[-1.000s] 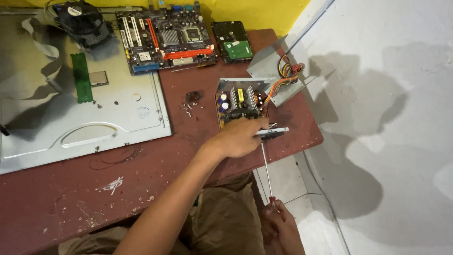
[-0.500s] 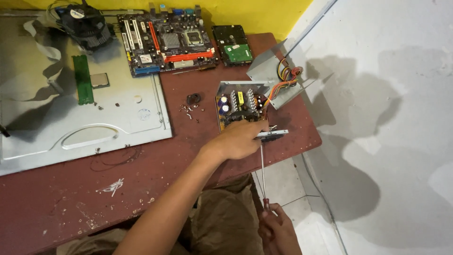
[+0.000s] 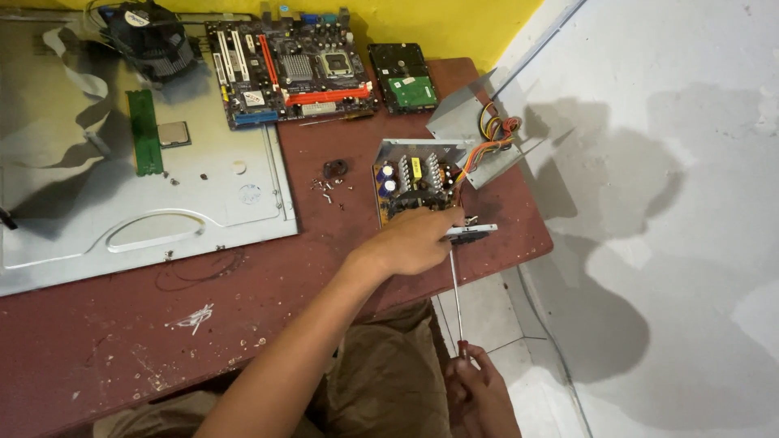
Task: The person uses a screwdriver to remove screws from a white metal panel and then proceeds to unscrew and manipulate components inside a computer power supply unit. The workspace includes a motherboard, hard drive, and other computer parts laid out on a reddish table.
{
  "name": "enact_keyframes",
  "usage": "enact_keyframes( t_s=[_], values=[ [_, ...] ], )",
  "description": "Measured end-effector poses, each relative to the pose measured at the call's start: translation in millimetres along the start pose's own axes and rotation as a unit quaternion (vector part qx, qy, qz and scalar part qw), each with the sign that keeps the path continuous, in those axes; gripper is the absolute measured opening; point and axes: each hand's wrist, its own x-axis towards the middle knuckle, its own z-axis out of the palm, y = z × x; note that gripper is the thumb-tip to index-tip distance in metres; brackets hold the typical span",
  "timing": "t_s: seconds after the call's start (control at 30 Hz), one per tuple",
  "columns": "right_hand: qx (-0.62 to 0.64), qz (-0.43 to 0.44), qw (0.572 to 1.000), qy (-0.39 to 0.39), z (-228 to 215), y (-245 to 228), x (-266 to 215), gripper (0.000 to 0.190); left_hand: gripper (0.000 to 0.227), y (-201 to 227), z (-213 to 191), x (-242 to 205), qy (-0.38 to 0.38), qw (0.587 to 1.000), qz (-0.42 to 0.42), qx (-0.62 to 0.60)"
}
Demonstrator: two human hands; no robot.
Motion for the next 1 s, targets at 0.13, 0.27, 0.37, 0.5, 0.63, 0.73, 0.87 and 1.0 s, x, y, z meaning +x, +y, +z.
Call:
enact_keyframes(
  t_s=[0.13, 0.27, 0.37, 0.5, 0.63, 0.73, 0.87, 1.0],
  values=[
    [-0.025, -0.031, 0.999, 0.036, -7.8, 4.5, 8.6, 0.023, 0.026, 0.4, -1.0, -0.5, -0.01, 1.0, -0.008, 0.001],
    [-0.029, -0.024, 0.999, 0.01, -8.8, 4.1, 4.6, 0.019, 0.023, 3.0, -2.6, -2.9, -0.009, 1.0, -0.012, 0.0],
    [-0.037, 0.028, 0.999, 0.01, 16.3, -7.7, -16.5, 0.042, 0.024, -4.9, 3.9, 3.9, 0.005, 1.0, 0.007, 0.016],
    [-0.059, 0.015, 0.998, -0.009, 26.6, -11.8, -24.6, 0.05, 0.026, -6.0, 4.3, 3.8, 0.007, 1.0, 0.011, -0.001],
    [0.019, 0.017, 1.0, -0.012, 18.0, -2.4, -15.3, 0.024, 0.027, -4.6, 2.3, 4.2, 0.01, 1.0, 0.004, -0.003],
    [-0.025, -0.023, 0.999, 0.01, 23.0, -4.8, -22.9, 0.02, 0.028, -5.0, 3.3, 5.4, 0.014, 1.0, 0.003, 0.005],
    [-0.046, -0.044, 0.998, 0.011, 20.8, -0.2, -16.0, 0.042, 0.015, -6.5, 2.9, 5.7, 0.013, 1.0, 0.02, 0.006],
    [0.09, 0.118, 0.978, -0.148, -7.1, -3.0, 1.2, 0.04, 0.011, -7.2, 3.6, 7.1, 0.01, 1.0, 0.02, 0.003]
  ],
)
